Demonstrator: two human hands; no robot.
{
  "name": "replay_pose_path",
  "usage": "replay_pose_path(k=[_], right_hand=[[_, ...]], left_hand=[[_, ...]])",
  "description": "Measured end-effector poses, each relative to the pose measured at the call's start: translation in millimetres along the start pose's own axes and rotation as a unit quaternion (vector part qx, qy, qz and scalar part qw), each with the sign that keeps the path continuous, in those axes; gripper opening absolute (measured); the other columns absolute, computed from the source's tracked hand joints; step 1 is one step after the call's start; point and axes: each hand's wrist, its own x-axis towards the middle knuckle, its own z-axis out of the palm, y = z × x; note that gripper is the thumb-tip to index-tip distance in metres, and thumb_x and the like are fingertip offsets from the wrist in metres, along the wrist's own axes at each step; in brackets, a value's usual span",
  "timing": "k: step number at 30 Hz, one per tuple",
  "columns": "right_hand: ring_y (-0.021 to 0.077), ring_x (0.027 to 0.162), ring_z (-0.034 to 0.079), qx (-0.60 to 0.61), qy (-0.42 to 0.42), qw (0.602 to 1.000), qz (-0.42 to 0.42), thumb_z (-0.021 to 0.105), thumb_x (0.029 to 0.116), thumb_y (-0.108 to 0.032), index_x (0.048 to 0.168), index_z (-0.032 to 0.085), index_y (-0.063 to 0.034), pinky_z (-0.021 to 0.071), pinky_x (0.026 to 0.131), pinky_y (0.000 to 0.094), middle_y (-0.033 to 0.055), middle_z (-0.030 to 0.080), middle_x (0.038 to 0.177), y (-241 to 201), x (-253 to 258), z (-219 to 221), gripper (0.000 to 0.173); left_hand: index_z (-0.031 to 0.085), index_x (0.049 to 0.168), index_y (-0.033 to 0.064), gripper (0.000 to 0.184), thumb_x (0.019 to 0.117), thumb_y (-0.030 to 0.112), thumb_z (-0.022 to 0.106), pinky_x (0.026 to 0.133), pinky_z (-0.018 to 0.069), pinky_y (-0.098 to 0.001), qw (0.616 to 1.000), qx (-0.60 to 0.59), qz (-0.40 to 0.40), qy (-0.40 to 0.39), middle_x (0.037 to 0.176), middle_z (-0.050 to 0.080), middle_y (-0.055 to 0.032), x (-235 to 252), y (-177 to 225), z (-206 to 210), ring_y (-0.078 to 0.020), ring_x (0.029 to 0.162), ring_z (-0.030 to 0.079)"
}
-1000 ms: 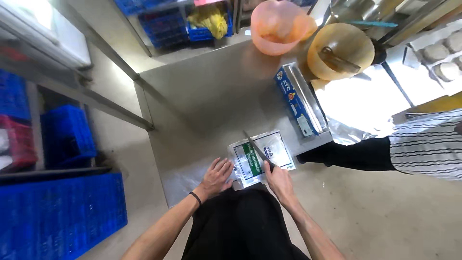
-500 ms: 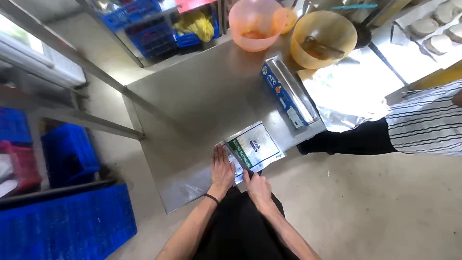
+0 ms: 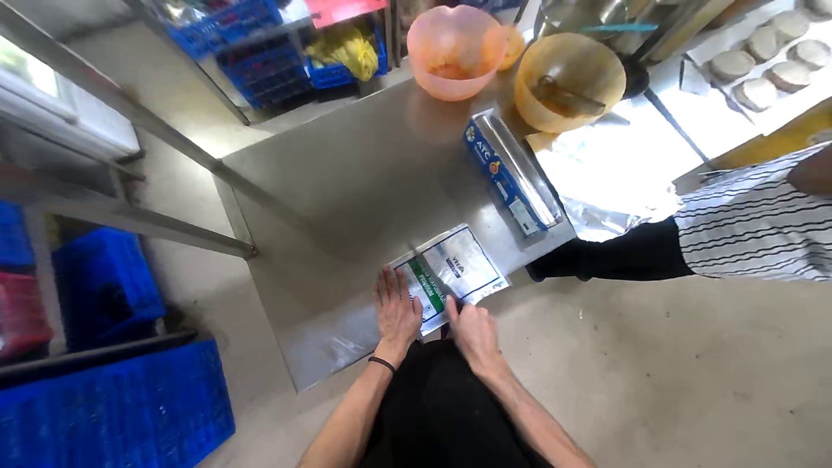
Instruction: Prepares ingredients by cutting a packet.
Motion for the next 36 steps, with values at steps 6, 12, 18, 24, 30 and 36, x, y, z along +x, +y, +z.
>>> replay_pose_path(k=[6,12,18,24,30,36], right_hand=[[0.0401,0.096,0.071,0.001,-0.002,0.999,0.033,0.038,0.1048,-0.06,0.091,0.07,0.0002,0.0554,0.079,0.0578,0.0225,0.071,0.095,4.2,10.1,0.1,0.069],[0.0405,0.092,0.071,0.014,0.028,0.999,0.032,0.035,0.1063,-0.058,0.093,0.069,0.0002,0.0556,0.077,0.0583,0.0222,0.071,0.09,29.7,7.9,-11.1,0.07],[0.0384,0.093,0.073,-0.014,0.002,1.0,0.016,0.039,0.1041,-0.06,0.099,0.073,-0.0021,0.0566,0.08,0.0569,0.0205,0.074,0.092,48.1,-15.5,35.2,0.067],[0.0394,0.089,0.072,-0.003,0.03,0.998,0.059,0.034,0.1054,-0.061,0.089,0.07,-0.0019,0.0553,0.074,0.0575,0.021,0.071,0.087,65.3,8.9,6.9,0.071],[0.0361,0.095,0.073,0.006,-0.022,1.0,0.003,0.038,0.1029,-0.062,0.098,0.073,-0.0045,0.0558,0.081,0.056,0.018,0.074,0.093,36.0,-9.9,37.6,0.068],[0.0397,0.093,0.071,0.033,0.006,0.999,0.021,0.036,0.1046,-0.062,0.093,0.071,-0.0023,0.0554,0.077,0.0585,0.0209,0.072,0.091,50.4,25.3,-7.4,0.07]], left_hand=[[0.028,0.156,-0.0098,0.075,0.0975,0.037,0.033,0.124,0.0171,-0.0565,1.0,0.004,-0.012,0.004,0.165,0.023,-0.0263,-1.6,1.3,-1.8,-0.0381,0.155,0.021],[0.028,0.156,-0.0101,0.076,0.0962,0.036,0.034,0.124,0.0179,-0.0548,1.0,0.024,-0.018,0.007,0.166,0.024,-0.0253,1.0,2.9,-3.2,-0.0374,0.155,0.021],[0.032,0.154,-0.0108,0.074,0.0967,0.035,0.036,0.124,0.0193,-0.0548,1.0,0.003,-0.019,0.013,0.165,0.025,-0.0263,2.1,2.8,-5.5,-0.0378,0.155,0.021],[0.028,0.155,-0.0125,0.074,0.0985,0.036,0.032,0.124,0.0181,-0.0563,1.0,0.026,-0.014,0.004,0.165,0.023,-0.0285,0.6,4.2,-6.1,-0.04,0.155,0.021],[0.027,0.155,-0.0126,0.075,0.0976,0.035,0.035,0.124,0.0172,-0.0547,0.999,0.032,-0.032,-0.003,0.165,0.021,-0.028,1.2,4.9,-4.2,-0.0387,0.155,0.019],[0.027,0.155,-0.0121,0.074,0.0985,0.035,0.034,0.124,0.0167,-0.0577,0.999,0.041,-0.028,-0.004,0.165,0.021,-0.0287,1.4,1.4,-8.0,-0.0409,0.155,0.019]])
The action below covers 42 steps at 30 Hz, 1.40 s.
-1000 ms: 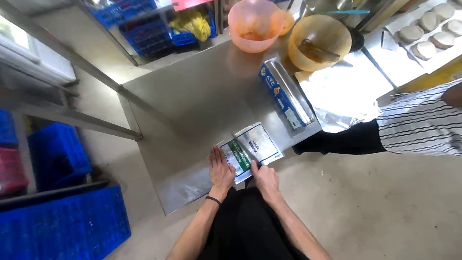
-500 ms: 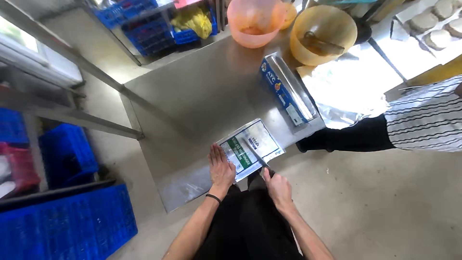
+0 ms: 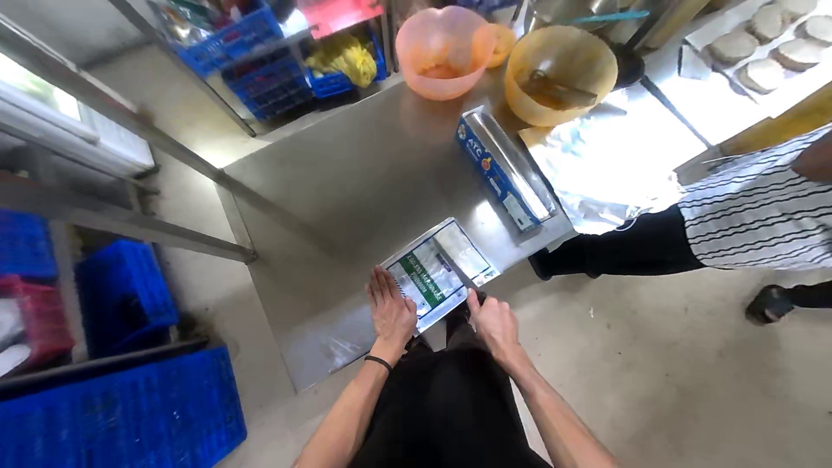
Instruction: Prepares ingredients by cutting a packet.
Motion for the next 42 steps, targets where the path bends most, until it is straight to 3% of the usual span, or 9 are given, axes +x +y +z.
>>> replay_pose_path(k=[4,7,10,21,26,29,34,38,42], right_hand=[[0.0365,0.097,0.072,-0.012,-0.029,0.999,-0.038,0.035,0.104,-0.062,0.102,0.073,-0.0033,0.0561,0.083,0.0554,0.0189,0.073,0.096,-23.2,-23.3,10.5,0.07],[0.0346,0.101,0.072,-0.016,-0.049,0.998,-0.023,0.035,0.1043,-0.062,0.105,0.073,-0.0045,0.0552,0.086,0.0536,0.0179,0.074,0.101,-32.0,-31.9,34.0,0.069],[0.0347,0.102,0.072,-0.03,-0.044,0.999,0.008,0.035,0.1034,-0.064,0.103,0.073,-0.0049,0.0556,0.085,0.0545,0.0179,0.074,0.101,-22.2,-20.6,32.9,0.07],[0.039,0.093,0.072,-0.049,0.005,0.999,0.018,0.035,0.1039,-0.064,0.091,0.07,-0.002,0.0553,0.077,0.0573,0.021,0.072,0.09,22.6,13.2,-14.2,0.073],[0.0358,0.099,0.072,-0.065,-0.047,0.996,-0.033,0.035,0.1026,-0.065,0.101,0.073,-0.0048,0.0553,0.083,0.0558,0.018,0.074,0.098,-18.3,-4.8,6.1,0.072],[0.0379,0.103,0.07,-0.051,-0.038,0.998,-0.01,0.035,0.1025,-0.066,0.097,0.072,-0.0034,0.0547,0.084,0.0564,0.0201,0.073,0.102,-37.4,8.0,-2.0,0.073],[0.0367,0.099,0.071,-0.057,-0.021,0.998,-0.025,0.034,0.1031,-0.065,0.098,0.072,-0.0042,0.0553,0.082,0.0551,0.0188,0.073,0.098,-22.7,7.3,-5.3,0.071],[0.0364,0.1,0.072,-0.071,-0.036,0.997,-0.018,0.035,0.1027,-0.064,0.102,0.073,-0.0042,0.0553,0.084,0.0557,0.019,0.074,0.098,15.1,-12.4,13.0,0.071],[0.0409,0.092,0.072,-0.049,0.009,0.999,0.011,0.037,0.104,-0.062,0.092,0.071,-0.0001,0.0559,0.077,0.0587,0.0221,0.072,0.089,56.6,3.3,-12.0,0.072]], left_hand=[[0.028,0.156,-0.0107,0.072,0.0992,0.034,0.037,0.122,0.0107,-0.0641,0.999,0.01,-0.017,-0.031,0.166,0.019,-0.0276,19.6,-11.4,-23.0,-0.0412,0.155,0.017],[0.027,0.156,-0.0103,0.072,0.1012,0.035,0.037,0.123,0.0099,-0.064,0.998,-0.004,-0.049,-0.031,0.167,0.018,-0.0277,24.6,2.4,-28.0,-0.0427,0.156,0.015],[0.022,0.157,-0.0105,0.078,0.104,0.046,0.029,0.124,0.0072,-0.0643,0.999,0.002,-0.046,0.002,0.166,0.017,-0.0285,20.0,5.7,1.3,-0.0423,0.156,0.013],[0.021,0.157,-0.0108,0.078,0.103,0.045,0.023,0.123,0.0084,-0.0637,0.999,0.003,-0.033,0.013,0.167,0.017,-0.0273,15.8,3.7,2.9,-0.04,0.157,0.013],[0.021,0.158,-0.01,0.079,0.1023,0.045,0.025,0.124,0.0082,-0.063,0.999,0.009,-0.042,0.026,0.167,0.018,-0.0272,17.2,5.1,4.5,-0.0403,0.157,0.014],[0.022,0.158,-0.0102,0.079,0.1024,0.046,0.025,0.124,0.0084,-0.0625,0.999,0.018,-0.048,0.01,0.167,0.018,-0.0272,18.4,6.5,1.3,-0.04,0.157,0.014],[0.021,0.157,-0.0112,0.079,0.1016,0.045,0.027,0.124,0.0085,-0.0627,0.999,0.012,-0.043,0.018,0.166,0.018,-0.0285,17.8,5.4,5.8,-0.0412,0.156,0.014],[0.017,0.158,-0.0103,0.08,0.1023,0.046,0.026,0.124,0.0089,-0.0627,0.999,0.01,-0.041,0.021,0.167,0.015,-0.0269,16.9,5.4,7.7,-0.0388,0.157,0.013],[0.018,0.158,-0.0113,0.082,0.1017,0.048,0.024,0.123,0.0084,-0.0637,0.999,0.005,-0.029,0.026,0.167,0.015,-0.0277,16.5,2.1,7.1,-0.0404,0.157,0.012]])
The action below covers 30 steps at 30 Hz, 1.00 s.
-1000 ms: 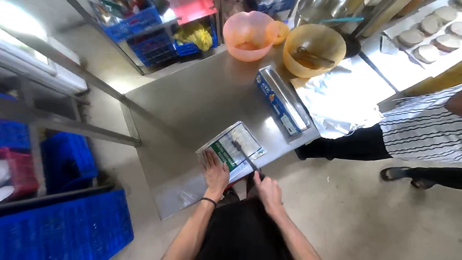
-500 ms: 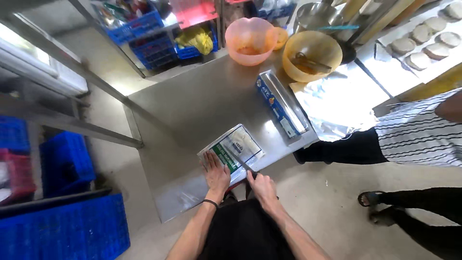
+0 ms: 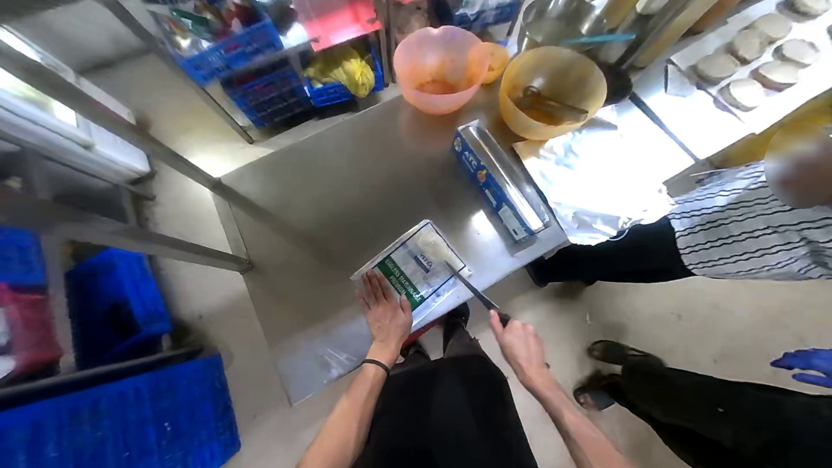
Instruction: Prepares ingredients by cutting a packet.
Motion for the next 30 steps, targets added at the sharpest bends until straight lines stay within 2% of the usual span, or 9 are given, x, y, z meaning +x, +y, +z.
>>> replay_pose_path(k=[6,15,18,20,22,24,26,28,30], right_hand=[[0.0409,0.1,0.07,-0.082,0.0,0.996,-0.019,0.036,0.1036,-0.064,0.103,0.07,0.001,0.0544,0.082,0.0572,0.0235,0.072,0.099,19.8,23.7,-32.2,0.074],[0.0408,0.096,0.071,-0.162,-0.001,0.975,-0.154,0.041,0.1022,-0.064,0.099,0.071,-0.0017,0.0543,0.082,0.0583,0.0217,0.072,0.094,51.8,75.0,-76.5,0.069],[0.0396,0.09,0.071,-0.062,0.002,0.979,-0.194,0.037,0.106,-0.056,0.099,0.071,-0.0015,0.0549,0.08,0.0586,0.0212,0.07,0.087,61.5,50.9,-61.8,0.065],[0.0359,0.076,0.07,0.042,0.022,0.98,-0.196,0.036,0.1062,-0.053,0.089,0.07,-0.0012,0.055,0.071,0.0574,0.0177,0.067,0.074,51.4,26.7,-41.5,0.064],[0.0332,0.073,0.069,0.083,-0.001,0.981,-0.176,0.034,0.106,-0.055,0.089,0.069,-0.0019,0.0548,0.07,0.0558,0.0154,0.066,0.073,30.5,4.6,-24.2,0.066],[0.0332,0.081,0.07,0.082,-0.035,0.981,-0.171,0.034,0.106,-0.056,0.098,0.07,-0.0026,0.0556,0.076,0.0552,0.016,0.069,0.081,12.2,-11.1,-10.3,0.066],[0.0337,0.089,0.072,0.08,-0.042,0.98,-0.176,0.034,0.1054,-0.056,0.106,0.071,-0.003,0.0561,0.082,0.0542,0.0171,0.072,0.088,-0.4,-21.9,2.7,0.065],[0.0352,0.094,0.072,0.066,-0.058,0.981,-0.173,0.034,0.1059,-0.054,0.11,0.071,-0.0025,0.0555,0.085,0.0547,0.0186,0.072,0.094,-11.7,-25.9,10.3,0.064],[0.0359,0.096,0.072,0.028,-0.073,0.982,-0.171,0.034,0.1056,-0.056,0.111,0.07,-0.0039,0.0552,0.085,0.0557,0.0184,0.073,0.095,-18.8,-24.9,15.1,0.064]], left_hand=[[0.022,0.157,-0.0116,0.08,0.1013,0.046,0.028,0.123,0.0073,-0.0637,1.0,0.014,0.0,-0.021,0.167,0.017,-0.0273,0.4,1.0,-6.6,-0.0405,0.157,0.013],[0.018,0.159,-0.0089,0.08,0.1045,0.048,0.029,0.123,0.0049,-0.0648,0.996,0.022,0.041,-0.073,0.168,0.013,-0.0271,13.8,-13.8,-19.5,-0.0404,0.157,0.009],[0.025,0.16,-0.0011,0.075,0.1045,0.048,0.037,0.122,0.007,-0.0667,0.987,0.007,0.128,-0.092,0.168,0.02,-0.0206,42.6,-45.6,-37.0,-0.0362,0.157,0.013],[0.03,0.162,0.0098,0.071,0.104,0.05,0.042,0.122,0.0065,-0.0681,0.975,0.018,0.199,-0.093,0.169,0.022,-0.0151,72.0,-64.1,-50.9,-0.0339,0.158,0.013],[0.033,0.162,0.0219,0.07,0.1021,0.055,0.046,0.123,0.0043,-0.0672,0.969,0.024,0.231,-0.085,0.17,0.02,-0.0112,101.3,-75.1,-68.5,-0.033,0.158,0.011],[0.035,0.161,0.0211,0.069,0.102,0.055,0.05,0.123,0.0095,-0.0651,0.969,0.021,0.238,-0.061,0.169,0.023,-0.0139,113.8,-74.3,-89.2,-0.0353,0.157,0.015],[0.047,0.154,0.0116,0.056,0.1058,0.04,0.051,0.122,0.023,-0.0595,0.965,0.007,0.262,-0.021,0.162,0.037,-0.0191,90.2,-64.2,-99.9,-0.0382,0.151,0.031],[0.064,0.137,0.0078,0.042,0.1006,0.028,0.057,0.109,0.0443,-0.0556,0.946,-0.017,0.323,0.032,0.142,0.059,-0.0198,45.4,-51.7,-79.0,-0.0374,0.132,0.055],[0.069,0.13,0.0093,0.039,0.0983,0.028,0.057,0.105,0.051,-0.0492,0.929,-0.052,0.365,0.043,0.134,0.066,-0.0141,-1.8,-33.4,-49.5,-0.0299,0.126,0.063]])
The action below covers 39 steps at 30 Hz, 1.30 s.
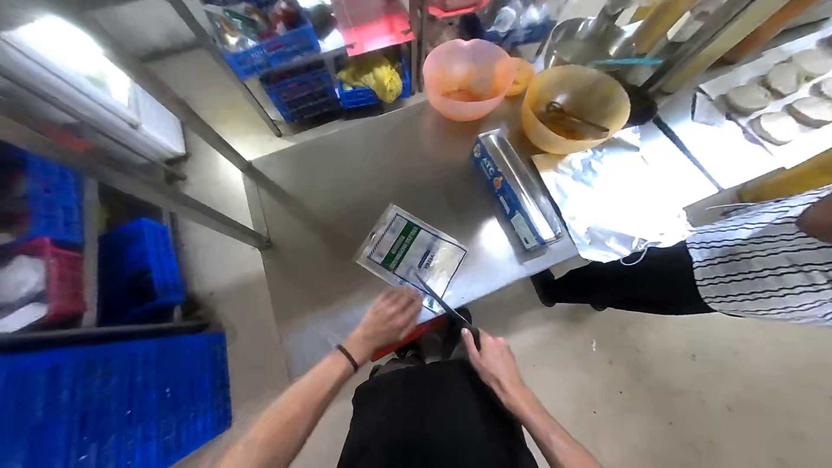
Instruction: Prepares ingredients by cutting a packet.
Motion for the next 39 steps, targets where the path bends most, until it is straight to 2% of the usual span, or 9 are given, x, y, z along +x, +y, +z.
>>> replay_pose_path(k=[4,10,13,16,20,27,32,37,39], right_hand=[[0.036,0.096,0.072,-0.063,-0.022,0.998,0.009,0.034,0.1047,-0.06,0.111,0.07,-0.005,0.055,0.083,0.0548,0.0178,0.072,0.093,-9.0,8.3,-2.0,0.066],[0.0351,0.096,0.072,-0.128,-0.036,0.99,0.034,0.033,0.1021,-0.066,0.103,0.072,-0.0064,0.0549,0.081,0.0543,0.0169,0.073,0.093,-5.2,23.3,-3.1,0.071],[0.0359,0.096,0.072,-0.137,-0.028,0.989,0.038,0.037,0.1014,-0.066,0.103,0.072,-0.0055,0.0549,0.08,0.0548,0.0179,0.073,0.093,-4.0,29.5,-13.5,0.07],[0.0389,0.091,0.072,-0.129,0.018,0.991,0.025,0.044,0.1013,-0.064,0.096,0.071,-0.0025,0.0553,0.076,0.057,0.0197,0.072,0.088,2.2,48.3,-25.0,0.067],[0.0392,0.087,0.072,-0.113,0.044,0.992,0.03,0.043,0.1015,-0.064,0.088,0.07,-0.0029,0.0543,0.071,0.0573,0.0196,0.071,0.083,1.5,62.5,-28.1,0.068],[0.0373,0.094,0.072,-0.135,-0.019,0.991,0.013,0.036,0.1011,-0.066,0.102,0.072,-0.0046,0.0545,0.08,0.0551,0.0185,0.073,0.091,14.3,35.6,-21.9,0.072],[0.0365,0.09,0.072,-0.105,0.029,0.992,0.066,0.038,0.1018,-0.066,0.091,0.07,-0.004,0.0552,0.075,0.055,0.0179,0.071,0.087,11.4,46.0,-34.3,0.071],[0.0365,0.096,0.072,-0.096,0.012,0.994,0.051,0.035,0.1014,-0.067,0.106,0.072,-0.0064,0.0551,0.081,0.0556,0.0177,0.073,0.095,-11.8,39.6,-22.4,0.071],[0.0366,0.099,0.071,-0.092,0.005,0.994,0.061,0.036,0.1017,-0.066,0.107,0.072,-0.0054,0.0543,0.082,0.0555,0.0183,0.073,0.098,-24.5,43.1,-16.8,0.071]], left_hand=[[0.067,0.133,0.0089,0.043,0.1001,0.031,0.051,0.11,0.0475,-0.0474,0.999,-0.02,-0.028,0.012,0.137,0.066,-0.0095,-23.3,26.5,41.6,-0.0272,0.131,0.06],[0.07,0.132,0.0193,0.05,0.1015,0.049,0.044,0.111,0.042,-0.0564,0.998,0.05,-0.028,0.036,0.136,0.067,-0.0069,-26.7,39.3,58.8,-0.0293,0.13,0.06],[0.072,0.129,0.0194,0.045,0.1016,0.046,0.047,0.112,0.0397,-0.0585,0.997,0.066,-0.029,0.041,0.132,0.069,-0.0065,-27.3,42.6,63.5,-0.0308,0.129,0.06],[0.071,0.129,0.0203,0.042,0.1005,0.043,0.051,0.112,0.0381,-0.0596,0.997,0.07,-0.026,0.033,0.132,0.069,-0.0052,-25.8,41.6,62.5,-0.0306,0.129,0.06],[0.069,0.133,0.0205,0.045,0.1024,0.045,0.046,0.114,0.0354,-0.0594,0.997,0.075,-0.018,0.019,0.136,0.067,-0.0039,-25.8,40.0,60.1,-0.029,0.131,0.058],[0.07,0.131,0.0173,0.045,0.1022,0.042,0.046,0.112,0.0379,-0.0629,0.998,0.052,-0.029,0.005,0.133,0.068,-0.0072,-21.7,43.9,56.6,-0.0317,0.129,0.06],[0.068,0.134,0.018,0.051,0.102,0.049,0.043,0.112,0.0366,-0.0632,0.998,0.057,-0.025,-0.007,0.135,0.067,-0.0078,-23.2,43.6,55.8,-0.0321,0.129,0.06],[0.067,0.135,0.0173,0.052,0.1008,0.049,0.045,0.111,0.0368,-0.0638,0.997,0.074,-0.03,-0.007,0.135,0.068,-0.0081,-21.3,45.2,54.7,-0.0321,0.127,0.062],[0.067,0.136,0.0163,0.052,0.1006,0.047,0.045,0.111,0.0369,-0.0644,0.997,0.068,-0.028,-0.009,0.135,0.067,-0.009,-21.2,45.3,55.2,-0.0329,0.127,0.062]])
